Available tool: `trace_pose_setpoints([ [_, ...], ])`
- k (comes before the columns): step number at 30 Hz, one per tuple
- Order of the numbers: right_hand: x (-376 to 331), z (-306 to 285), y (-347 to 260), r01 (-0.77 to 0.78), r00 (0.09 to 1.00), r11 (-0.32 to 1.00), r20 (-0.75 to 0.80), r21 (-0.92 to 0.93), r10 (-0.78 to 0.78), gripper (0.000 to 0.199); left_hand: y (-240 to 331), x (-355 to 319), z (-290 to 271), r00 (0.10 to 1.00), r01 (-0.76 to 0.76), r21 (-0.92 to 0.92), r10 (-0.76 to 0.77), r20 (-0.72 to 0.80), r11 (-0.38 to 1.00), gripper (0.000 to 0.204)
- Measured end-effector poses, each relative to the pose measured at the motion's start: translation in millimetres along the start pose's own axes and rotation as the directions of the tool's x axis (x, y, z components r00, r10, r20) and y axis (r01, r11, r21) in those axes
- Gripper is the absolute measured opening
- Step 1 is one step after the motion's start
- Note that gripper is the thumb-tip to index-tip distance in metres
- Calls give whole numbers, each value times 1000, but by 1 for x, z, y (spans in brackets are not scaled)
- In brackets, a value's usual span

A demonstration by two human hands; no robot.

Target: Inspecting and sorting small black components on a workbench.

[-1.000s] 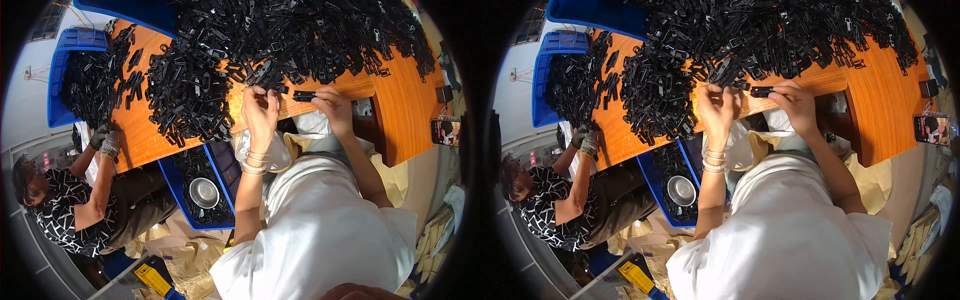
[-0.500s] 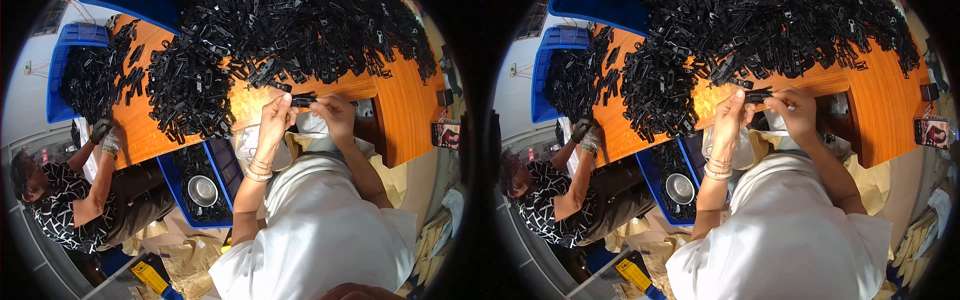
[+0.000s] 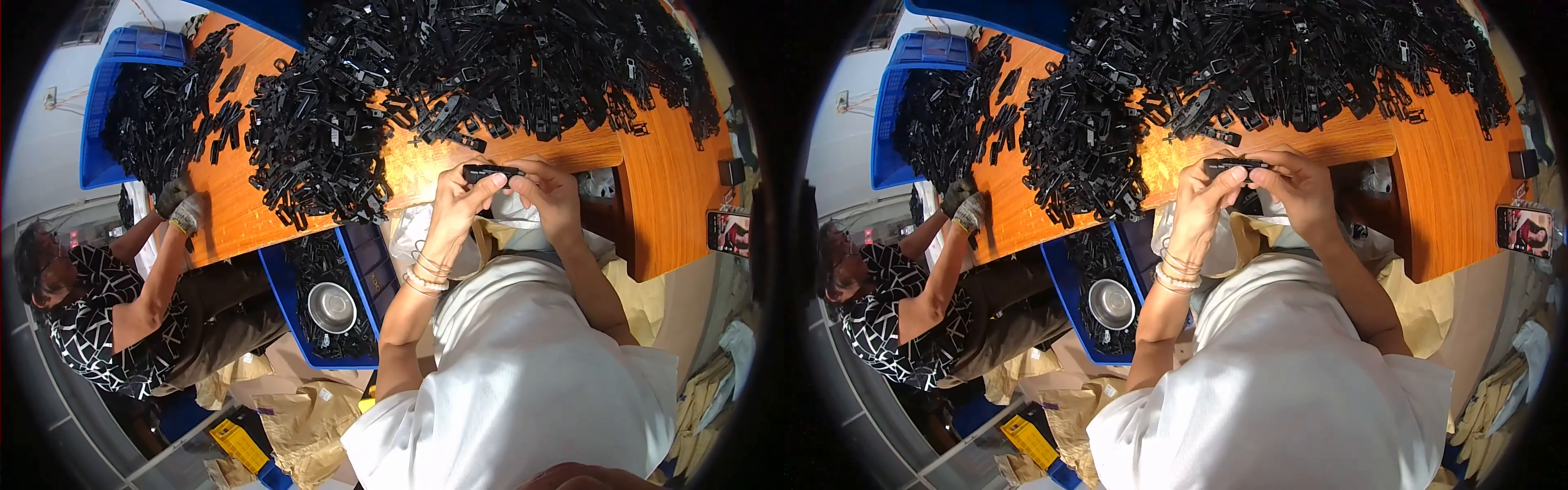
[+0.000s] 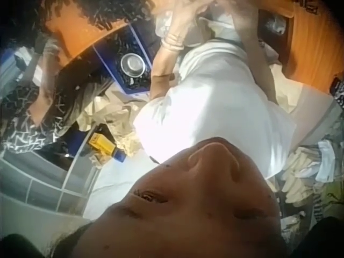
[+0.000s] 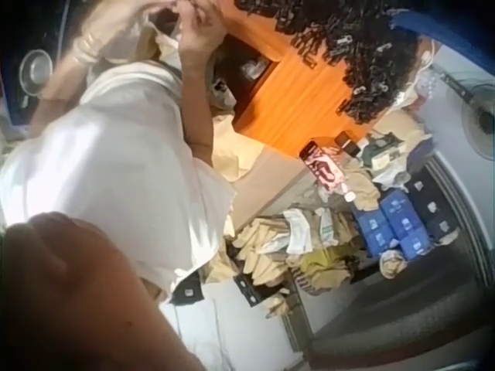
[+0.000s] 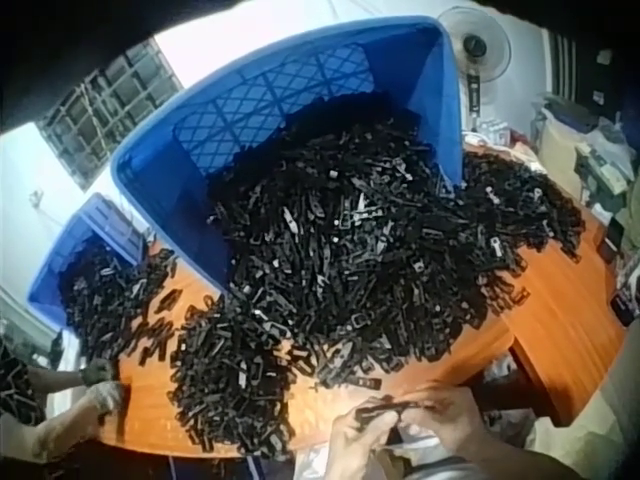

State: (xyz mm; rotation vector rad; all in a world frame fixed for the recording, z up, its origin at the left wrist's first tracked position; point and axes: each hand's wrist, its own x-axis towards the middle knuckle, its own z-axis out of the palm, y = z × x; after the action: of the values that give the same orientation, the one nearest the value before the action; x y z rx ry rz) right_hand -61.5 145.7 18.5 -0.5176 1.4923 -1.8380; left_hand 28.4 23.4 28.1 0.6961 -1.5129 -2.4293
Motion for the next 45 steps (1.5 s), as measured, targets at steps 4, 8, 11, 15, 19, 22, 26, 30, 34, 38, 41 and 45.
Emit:
trace_pose_setpoints([
  [4,6,-3,2,4,997,993,-81,122,6,23,18,22,-31,954,-292,501,210,214,815,14],
  [8,5,-15,13,10,996,996,-91,86,-3,22,58,62,-70,781,134,776,548,300,-616,14],
  [11,3,-11,15,-5,1000,993,-22,115,8,22,65,89,-99,878,191,546,391,275,-815,16],
  [15,1,-11,13,22,1000,997,-21,77,-21,22,70,109,-106,920,28,467,206,333,-884,17],
  [19,2,-12,10,34,999,994,-21,101,-32,23,77,115,-111,897,-102,381,80,435,-919,16],
  [22,0,-13,10,23,1000,995,-19,95,-21,23,81,117,-113,890,-205,361,-20,455,-910,17],
  [26,-1,-11,13,5,1000,997,-4,73,-5,23,89,113,-117,837,-276,262,-98,539,-925,19],
  [30,0,-14,12,0,1000,998,3,70,0,23,100,104,-121,818,-317,392,-39,574,-864,13],
  [34,3,-16,13,-5,999,995,-41,104,9,23,105,82,-113,841,-150,767,328,431,-624,10],
  [38,7,-12,18,-20,998,989,-56,144,29,23,104,55,-101,781,-96,994,623,43,51,20],
  [41,10,-10,17,-37,994,988,-92,150,51,23,89,45,-96,727,-242,722,614,-307,648,16],
  [45,12,-14,12,-8,999,986,-33,169,14,22,68,20,-58,893,-293,274,365,-264,916,16],
])
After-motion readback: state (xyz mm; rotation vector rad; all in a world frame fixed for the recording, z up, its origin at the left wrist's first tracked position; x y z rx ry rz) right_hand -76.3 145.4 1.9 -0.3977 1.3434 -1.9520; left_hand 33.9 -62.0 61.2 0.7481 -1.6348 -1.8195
